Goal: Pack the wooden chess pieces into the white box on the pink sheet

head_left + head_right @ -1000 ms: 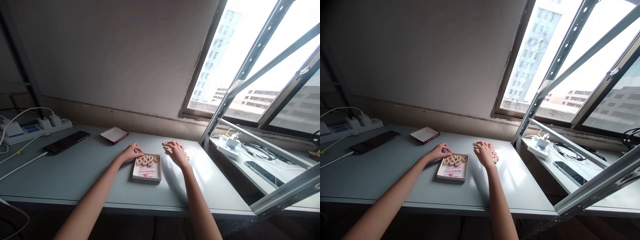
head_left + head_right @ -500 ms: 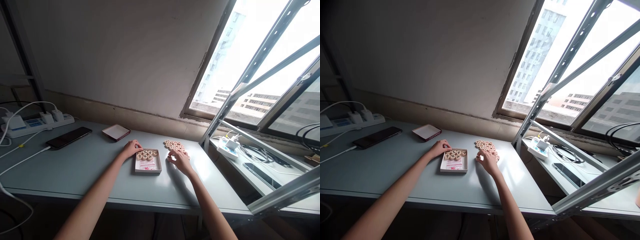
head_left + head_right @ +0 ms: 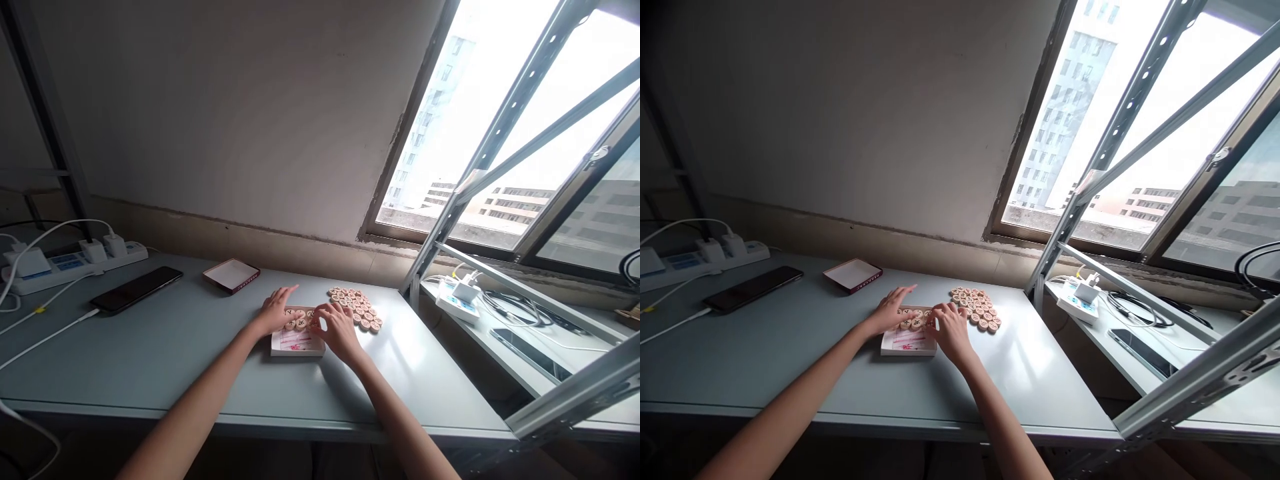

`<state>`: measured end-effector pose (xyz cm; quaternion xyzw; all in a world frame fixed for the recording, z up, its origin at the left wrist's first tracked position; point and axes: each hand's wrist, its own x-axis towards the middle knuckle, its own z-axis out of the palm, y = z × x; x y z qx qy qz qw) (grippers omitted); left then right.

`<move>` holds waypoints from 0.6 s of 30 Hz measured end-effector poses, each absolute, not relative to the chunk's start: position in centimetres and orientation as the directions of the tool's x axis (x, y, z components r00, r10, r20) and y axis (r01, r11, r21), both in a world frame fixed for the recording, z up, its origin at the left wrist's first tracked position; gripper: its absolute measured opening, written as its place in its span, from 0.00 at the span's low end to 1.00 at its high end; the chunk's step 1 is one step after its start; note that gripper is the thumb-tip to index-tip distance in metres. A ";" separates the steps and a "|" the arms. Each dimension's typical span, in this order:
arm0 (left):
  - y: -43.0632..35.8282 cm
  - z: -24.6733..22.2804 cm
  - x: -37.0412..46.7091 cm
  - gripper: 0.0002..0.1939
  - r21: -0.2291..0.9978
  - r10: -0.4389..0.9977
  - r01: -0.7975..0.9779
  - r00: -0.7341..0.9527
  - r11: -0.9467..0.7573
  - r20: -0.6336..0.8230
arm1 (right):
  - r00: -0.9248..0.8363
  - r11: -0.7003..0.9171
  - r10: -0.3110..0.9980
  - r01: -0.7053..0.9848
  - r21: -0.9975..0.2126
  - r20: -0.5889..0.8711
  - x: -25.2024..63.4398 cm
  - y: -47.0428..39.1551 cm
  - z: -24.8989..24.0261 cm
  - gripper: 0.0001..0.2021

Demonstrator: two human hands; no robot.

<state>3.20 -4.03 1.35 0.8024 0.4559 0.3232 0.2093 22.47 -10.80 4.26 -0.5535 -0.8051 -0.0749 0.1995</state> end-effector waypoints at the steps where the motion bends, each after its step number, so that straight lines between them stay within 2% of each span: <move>1: -4.2 1.3 3.4 0.31 0.627 0.862 0.598 0.412 -0.500 0.294 | -0.311 0.380 0.856 0.920 -0.095 0.414 22.5 -10.8 4.3 0.05; 5: -4.3 1.1 3.5 0.21 0.636 0.857 0.599 0.469 -0.487 0.215 | -0.336 0.392 0.838 0.919 -0.044 0.430 22.9 -10.8 4.6 0.09; 11: -3.6 1.4 2.2 0.17 0.558 0.878 0.683 0.301 -0.471 0.372 | -0.152 0.158 0.844 0.987 0.034 0.514 27.1 -8.4 3.3 0.17; 15: -3.4 1.8 1.0 0.12 0.462 0.918 0.811 0.218 -0.358 0.330 | -0.166 0.153 0.896 0.986 0.064 0.412 29.5 -7.1 1.5 0.19; 18: -3.4 2.2 0.2 0.15 0.449 0.966 0.870 0.104 -0.203 0.235 | -0.176 0.167 0.906 0.984 0.057 0.385 29.4 -7.7 1.4 0.17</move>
